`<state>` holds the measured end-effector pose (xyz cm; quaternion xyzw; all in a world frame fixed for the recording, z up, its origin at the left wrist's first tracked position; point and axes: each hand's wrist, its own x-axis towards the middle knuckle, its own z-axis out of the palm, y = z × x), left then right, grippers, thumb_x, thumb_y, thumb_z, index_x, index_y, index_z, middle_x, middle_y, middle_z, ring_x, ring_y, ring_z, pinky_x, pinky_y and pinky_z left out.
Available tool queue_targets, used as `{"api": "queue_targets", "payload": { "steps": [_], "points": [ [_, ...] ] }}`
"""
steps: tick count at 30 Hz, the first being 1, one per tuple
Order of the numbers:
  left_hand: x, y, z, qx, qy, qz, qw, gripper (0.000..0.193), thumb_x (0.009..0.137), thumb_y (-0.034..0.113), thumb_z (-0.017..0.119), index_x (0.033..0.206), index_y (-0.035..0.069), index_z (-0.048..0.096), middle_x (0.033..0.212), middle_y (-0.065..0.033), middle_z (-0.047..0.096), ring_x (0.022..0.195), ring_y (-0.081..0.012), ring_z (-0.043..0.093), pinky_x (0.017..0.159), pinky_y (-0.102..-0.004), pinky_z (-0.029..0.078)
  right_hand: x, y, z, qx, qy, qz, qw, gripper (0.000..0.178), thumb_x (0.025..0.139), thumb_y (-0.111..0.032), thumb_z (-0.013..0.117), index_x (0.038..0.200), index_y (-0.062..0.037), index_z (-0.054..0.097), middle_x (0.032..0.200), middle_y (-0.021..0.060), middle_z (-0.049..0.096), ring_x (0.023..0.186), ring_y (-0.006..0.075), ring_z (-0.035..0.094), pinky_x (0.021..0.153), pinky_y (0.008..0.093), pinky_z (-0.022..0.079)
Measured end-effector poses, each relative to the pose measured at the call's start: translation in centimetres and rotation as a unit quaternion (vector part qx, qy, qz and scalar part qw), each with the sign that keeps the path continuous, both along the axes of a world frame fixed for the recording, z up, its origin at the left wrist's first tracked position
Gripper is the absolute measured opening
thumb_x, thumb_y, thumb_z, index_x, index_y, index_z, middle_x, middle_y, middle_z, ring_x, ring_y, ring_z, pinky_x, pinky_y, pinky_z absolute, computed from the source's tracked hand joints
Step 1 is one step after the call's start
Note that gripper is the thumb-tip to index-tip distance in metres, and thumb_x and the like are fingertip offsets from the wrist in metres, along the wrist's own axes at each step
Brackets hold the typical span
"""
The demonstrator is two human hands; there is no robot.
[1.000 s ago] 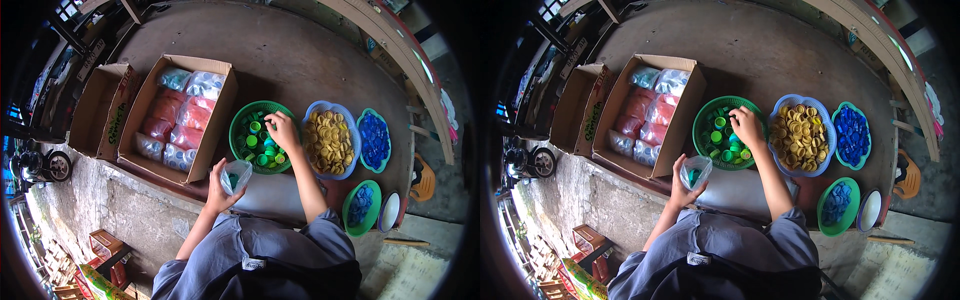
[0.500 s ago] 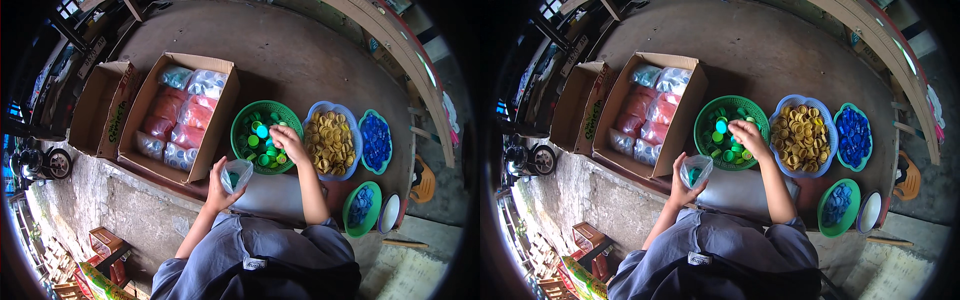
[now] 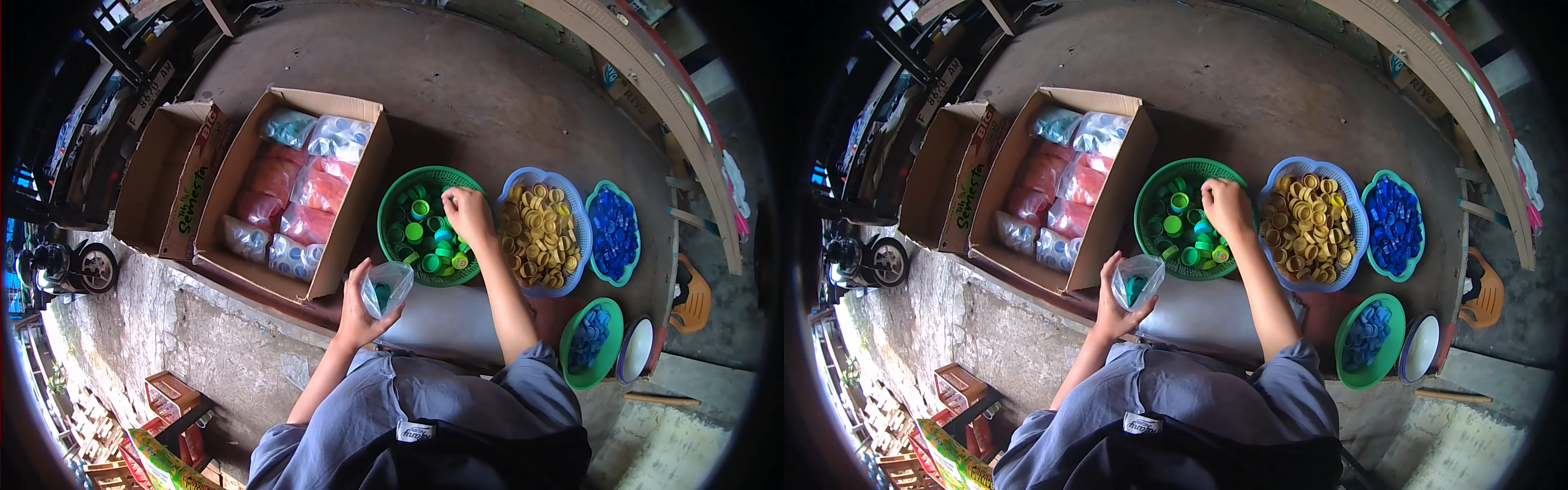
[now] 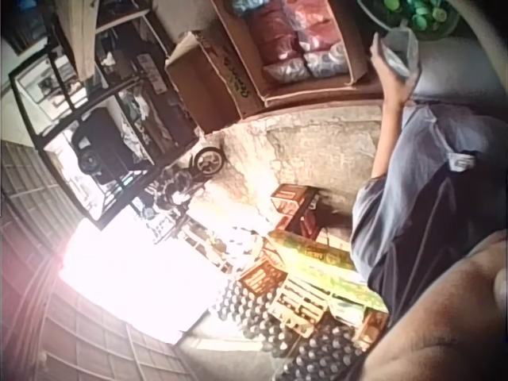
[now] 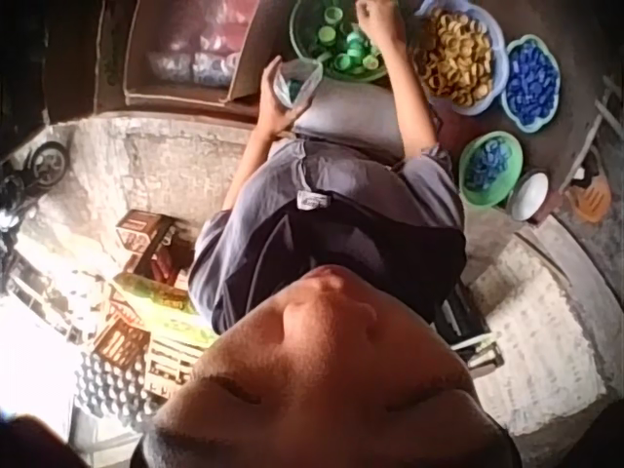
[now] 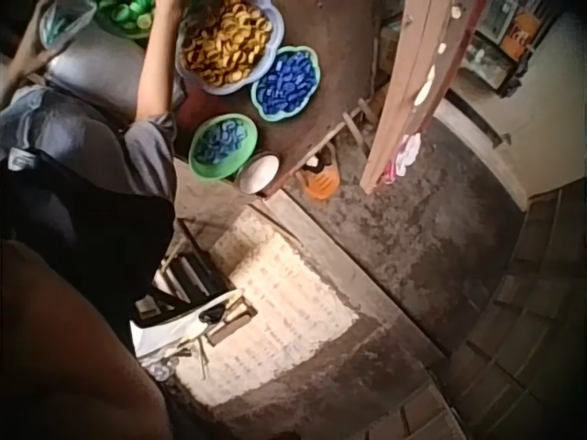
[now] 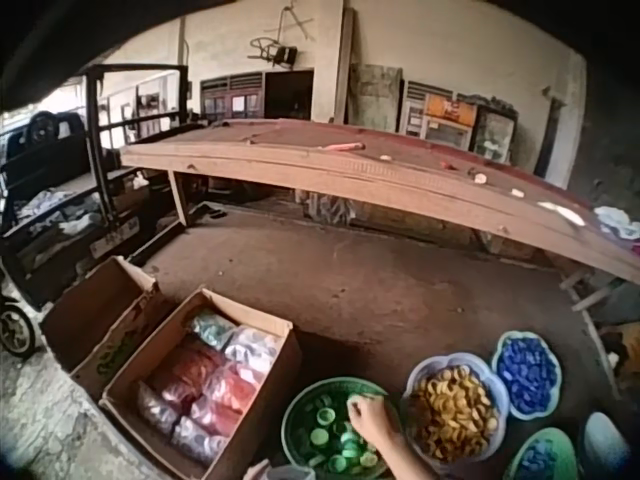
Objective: Sorting plastic bottle caps by color into plastic bags.
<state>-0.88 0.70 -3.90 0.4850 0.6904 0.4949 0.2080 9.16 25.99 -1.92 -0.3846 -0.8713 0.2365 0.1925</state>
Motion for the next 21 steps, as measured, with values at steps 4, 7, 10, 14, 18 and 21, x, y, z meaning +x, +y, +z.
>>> {"api": "queue_targets", "payload": {
  "steps": [4, 7, 10, 14, 18, 21],
  "points": [
    [0.0, 0.2, 0.0, 0.004, 0.002, 0.001, 1.0, 0.095, 0.063, 0.017, 0.079, 0.136, 0.0, 0.02, 0.119, -0.019, 0.044, 0.109, -0.0276, 0.049, 0.095, -0.0372, 0.039, -1.8, 1.7, -1.9, 0.085, -0.156, 0.024, 0.984, 0.013, 0.069, -0.01, 0.066, 0.079, -0.0034, 0.065, 0.075, 0.0163, 0.064, 0.075, 0.0327, 0.063, 0.065, 0.0416, 0.053],
    [-0.1, 0.1, 0.0, 0.002, -0.004, 0.002, 1.0, 0.094, 0.063, 0.017, 0.079, 0.136, 0.0, 0.021, 0.119, -0.019, 0.044, 0.109, -0.0278, 0.049, 0.095, -0.0373, 0.039, -2.7, 1.7, -2.0, 0.093, -0.179, 0.035, 0.979, 0.011, 0.068, -0.01, 0.066, 0.076, -0.0029, 0.064, 0.074, 0.0171, 0.064, 0.074, 0.0342, 0.063, 0.065, 0.0436, 0.052],
    [-0.1, -0.1, -0.1, 0.0, -0.008, 0.004, 1.0, 0.095, 0.063, 0.017, 0.079, 0.136, 0.0, 0.021, 0.119, -0.0191, 0.044, 0.11, -0.0279, 0.049, 0.095, -0.0376, 0.039, -3.1, 1.6, -2.0, 0.08, -0.178, 0.025, 0.98, 0.009, 0.067, -0.01, 0.066, 0.072, -0.0024, 0.065, 0.075, 0.0173, 0.064, 0.075, 0.0339, 0.064, 0.067, 0.0434, 0.053],
    [-0.1, 0.1, -0.1, 0.002, -0.008, 0.002, 1.0, 0.095, 0.063, 0.017, 0.079, 0.136, 0.0, 0.021, 0.119, -0.0193, 0.044, 0.11, -0.0279, 0.049, 0.096, -0.0378, 0.038, -3.7, 1.8, -1.3, 0.077, -0.265, 0.042, 0.96, 0.009, 0.067, -0.008, 0.065, 0.073, -0.0019, 0.067, 0.079, 0.0166, 0.066, 0.078, 0.0313, 0.065, 0.068, 0.0409, 0.053],
    [0.0, 0.3, -0.1, 0.009, 0.0, 0.002, 1.0, 0.095, 0.063, 0.017, 0.079, 0.136, 0.0, 0.021, 0.119, -0.0195, 0.044, 0.11, -0.028, 0.049, 0.096, -0.0377, 0.038, -4.4, 2.1, -1.7, 0.084, -0.306, 0.046, 0.947, 0.01, 0.068, -0.005, 0.061, 0.074, -0.0021, 0.068, 0.08, 0.016, 0.066, 0.078, 0.0302, 0.066, 0.068, 0.04, 0.053],
    [0.2, 0.2, -0.3, 0.023, -0.041, 0.023, 0.999, 0.093, 0.059, 0.02, 0.079, 0.134, 0.0, 0.027, 0.118, -0.0187, 0.045, 0.106, -0.0333, 0.047, 0.093, -0.041, 0.037, -4.8, 1.8, -2.2, 0.079, -0.325, 0.055, 0.941, 0.012, 0.069, -0.004, 0.057, 0.074, -0.0018, 0.068, 0.081, 0.0171, 0.066, 0.078, 0.0321, 0.065, 0.069, 0.0407, 0.053]
  ]
}}
